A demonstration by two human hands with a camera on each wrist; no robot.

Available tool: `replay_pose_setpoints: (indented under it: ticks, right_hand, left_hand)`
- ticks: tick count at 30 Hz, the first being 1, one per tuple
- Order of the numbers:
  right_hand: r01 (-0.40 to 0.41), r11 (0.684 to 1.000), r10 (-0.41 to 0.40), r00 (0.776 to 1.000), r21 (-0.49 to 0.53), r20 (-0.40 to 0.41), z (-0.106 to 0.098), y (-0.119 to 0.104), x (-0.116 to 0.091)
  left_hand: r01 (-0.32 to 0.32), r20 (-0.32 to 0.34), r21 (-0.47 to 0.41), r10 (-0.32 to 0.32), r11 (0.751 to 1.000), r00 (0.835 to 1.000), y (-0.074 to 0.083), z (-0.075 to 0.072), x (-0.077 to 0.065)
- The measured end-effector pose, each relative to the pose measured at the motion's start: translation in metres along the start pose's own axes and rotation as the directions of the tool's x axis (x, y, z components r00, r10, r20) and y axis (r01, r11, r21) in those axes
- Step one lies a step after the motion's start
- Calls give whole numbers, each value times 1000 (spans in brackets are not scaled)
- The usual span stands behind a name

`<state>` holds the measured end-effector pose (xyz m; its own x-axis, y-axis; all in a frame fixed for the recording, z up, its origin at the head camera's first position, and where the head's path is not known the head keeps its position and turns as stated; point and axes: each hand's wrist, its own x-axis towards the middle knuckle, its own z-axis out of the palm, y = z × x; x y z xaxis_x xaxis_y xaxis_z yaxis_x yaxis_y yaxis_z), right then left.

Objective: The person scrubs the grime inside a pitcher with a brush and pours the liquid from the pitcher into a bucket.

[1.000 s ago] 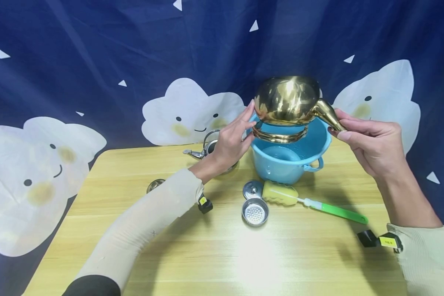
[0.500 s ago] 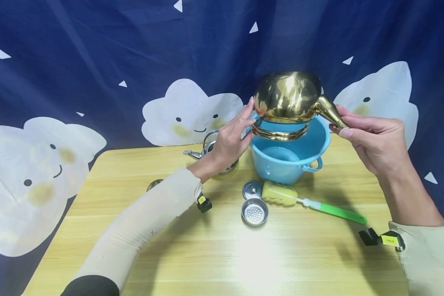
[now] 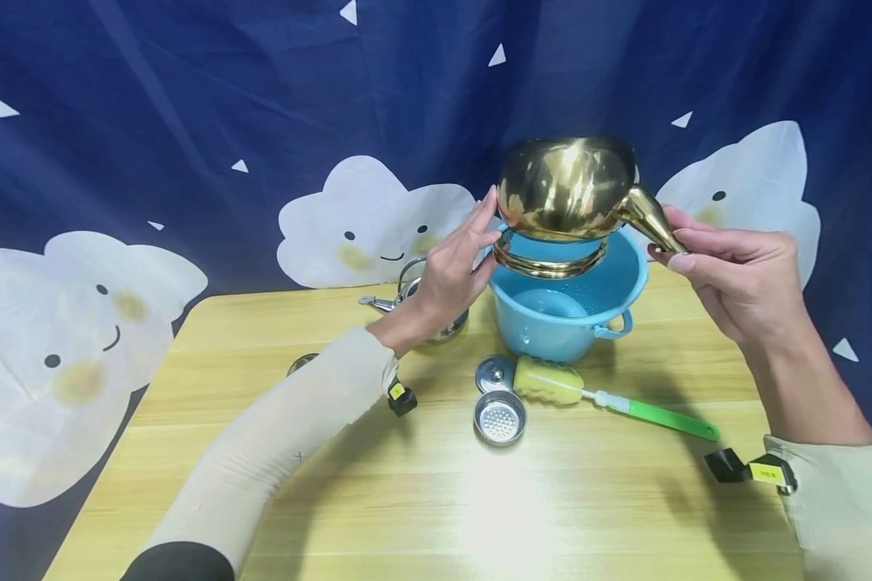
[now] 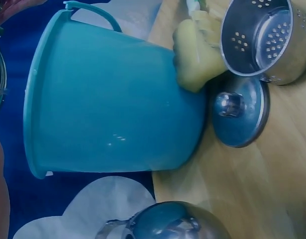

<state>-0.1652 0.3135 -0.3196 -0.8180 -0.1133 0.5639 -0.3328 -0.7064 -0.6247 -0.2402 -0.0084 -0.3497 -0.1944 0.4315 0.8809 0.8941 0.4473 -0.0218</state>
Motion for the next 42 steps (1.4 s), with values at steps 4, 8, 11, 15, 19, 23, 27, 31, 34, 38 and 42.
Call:
replay_pose_setpoints:
  ticks: [4, 8, 11, 15, 19, 23, 27, 31, 34, 38, 42]
  right_hand:
    - [-30, 999, 30, 999, 16, -43, -4, 5, -4]
    - [-49, 998, 52, 997, 42, -54, -8, 9, -8]
    - [-53, 998, 55, 997, 33, -62, -8, 8, -9]
    - [-57, 998, 57, 996, -1, -72, -3, 2, -7]
    - [-49, 998, 51, 997, 38, -60, 1, -1, -5]
    - [-67, 995, 70, 996, 69, -49, 0, 1, -5]
    - [-85, 995, 88, 995, 61, -51, 0, 1, -9]
    - [-69, 993, 74, 996, 91, -49, 1, -1, -10]
    - [-71, 993, 76, 996, 93, -45, 2, -2, -9]
    - [-94, 993, 96, 995, 76, -29, 1, 0, -9]
    - [-109, 991, 111, 994, 72, -23, 1, 0, -9]
  left_hand:
    - [34, 69, 18, -35, 999, 997, 3, 1, -7]
    - [48, 116, 21, -50, 999, 992, 4, 2, -14]
    - [42, 112, 19, -44, 999, 993, 4, 2, -13]
    - [16, 64, 9, -17, 1000, 998, 3, -1, -5]
    - [-1, 32, 2, 1, 1000, 1000, 4, -5, 0]
    - [27, 88, 11, -28, 1000, 996, 5, -7, -1]
    - [19, 119, 20, -21, 1000, 993, 6, -10, -3]
    - [-23, 76, 11, 22, 1000, 997, 7, -14, 2]
    - [-10, 78, 3, 10, 1000, 997, 7, -16, 4]
    - [37, 148, 8, -38, 999, 988, 9, -17, 2]
    - [60, 178, 3, -60, 998, 982, 11, -20, 1]
